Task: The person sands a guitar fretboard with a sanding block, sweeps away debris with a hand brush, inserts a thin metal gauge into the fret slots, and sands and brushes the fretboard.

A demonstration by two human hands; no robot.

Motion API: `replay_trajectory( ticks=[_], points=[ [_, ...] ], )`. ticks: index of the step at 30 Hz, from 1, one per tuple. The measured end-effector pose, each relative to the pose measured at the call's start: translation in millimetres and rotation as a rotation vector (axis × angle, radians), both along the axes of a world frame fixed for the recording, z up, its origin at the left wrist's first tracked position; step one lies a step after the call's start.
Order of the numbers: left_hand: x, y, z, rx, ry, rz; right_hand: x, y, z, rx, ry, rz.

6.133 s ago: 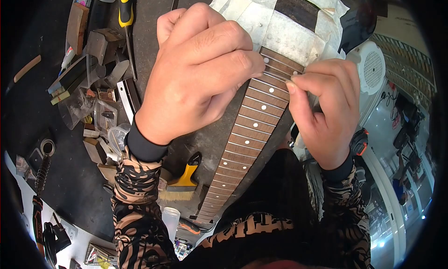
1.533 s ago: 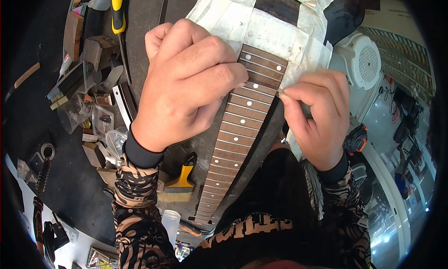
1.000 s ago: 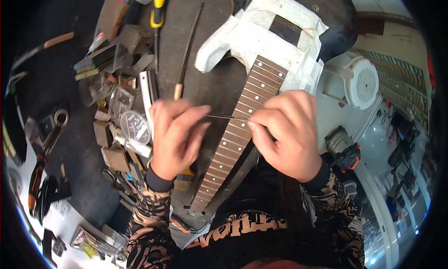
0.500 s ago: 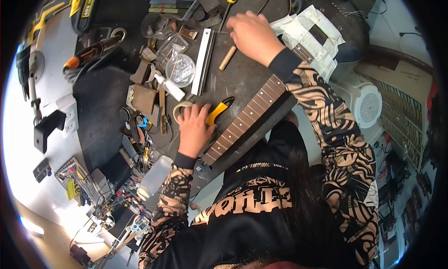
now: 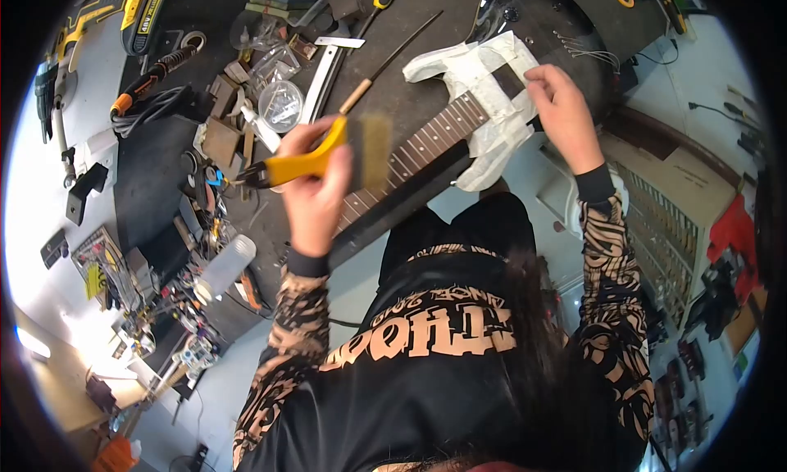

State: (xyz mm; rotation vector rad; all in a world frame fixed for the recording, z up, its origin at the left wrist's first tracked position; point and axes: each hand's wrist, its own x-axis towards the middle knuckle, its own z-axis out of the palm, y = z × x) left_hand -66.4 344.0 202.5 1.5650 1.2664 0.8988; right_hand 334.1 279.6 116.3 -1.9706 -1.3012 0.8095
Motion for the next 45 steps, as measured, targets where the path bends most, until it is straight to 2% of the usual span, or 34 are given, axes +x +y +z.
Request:
replay_trajectory(
  ticks=[1,3,4,5,7,9,11,12,13,15,16,19,20,23,24,25,27,28,29,30,32,34,35,37,39,41,43,44,45],
  points=[
    [40,-5,1,-0.029,0.009,0.012,2,-5,-4,-0.029,0.038,0.008],
    [91,-17,-41,0.269,0.143,-0.042,2,-13,-8,-0.047,0.115,0.051],
    [116,-37,-54,0.144,0.043,-0.02,3,-14,-6,-0.045,0.099,0.103],
    [132,-58,-35,-0.224,0.065,-0.071,3,-14,-3,-0.048,0.097,0.132],
    [140,-72,-24,-0.338,0.096,-0.316,5,-16,1,-0.058,0.097,0.185],
    [136,-84,-28,-0.156,-0.085,-0.043,11,-15,2,-0.051,0.104,0.24],
    [125,-70,-40,0.241,0.166,0.201,17,-16,3,-0.055,0.1,0.295],
    [126,-68,-43,0.265,0.224,0.237,18,-16,4,-0.058,0.1,0.317],
    [133,-71,-52,0.211,0.241,0.189,17,-17,4,-0.06,0.099,0.341],
    [149,-80,-32,-0.184,0.021,-0.014,15,-14,5,-0.057,0.113,0.381],
    [148,-78,-21,-0.37,0.025,-0.151,13,-15,6,-0.059,0.132,0.393],
    [153,-83,-34,-0.179,-0.149,0.3,10,-16,8,-0.051,0.156,0.441],
    [155,-78,-45,0.055,-0.044,0.453,9,-17,9,-0.045,0.16,0.461],
    [164,-81,-35,-0.264,-0.022,0.127,1,-17,17,-0.256,0.245,0.411],
    [165,-83,-31,-0.327,-0.085,0.01,0,-18,17,-0.247,0.3,0.421],
    [163,-87,-24,-0.428,-0.127,0.019,0,-19,12,-0.241,0.372,0.434],
    [148,-94,-21,-0.435,-0.329,0.238,-6,-18,4,-0.238,0.518,0.455],
    [137,-92,-17,-0.329,-0.384,0.341,-9,-16,11,-0.335,0.68,0.449],
    [119,-89,-13,-0.221,-0.436,0.439,-15,-15,14,-0.364,0.684,0.479],
    [86,-86,-8,0.034,-0.112,0.427,-22,-12,17,-0.39,0.688,0.506],
    [24,-77,15,0.294,0.203,0.528,-34,-5,23,-0.465,0.752,0.53],
    [-37,-65,23,0.496,0.574,0.61,-56,-2,17,-0.325,0.686,0.641],
    [-63,-61,27,0.402,0.785,0.634,-67,0,16,-0.26,0.65,0.692],
    [-121,-48,6,0.142,0.946,0.668,-94,9,20,-0.177,0.537,0.781],
    [-181,-36,-33,0.146,1.165,0.549,-118,13,17,-0.143,0.487,0.847],
    [-231,-26,-62,-0.02,1.364,0.468,-141,14,25,-0.124,0.446,0.83],
    [-279,-20,-106,-0.033,1.421,0.389,-161,15,29,-0.134,0.393,0.818],
    [-281,-18,-105,-0.042,1.449,0.349,-168,15,31,-0.131,0.364,0.807],
    [-283,-15,-104,-0.199,1.438,0.277,-173,13,32,-0.128,0.364,0.796]
  ],
)
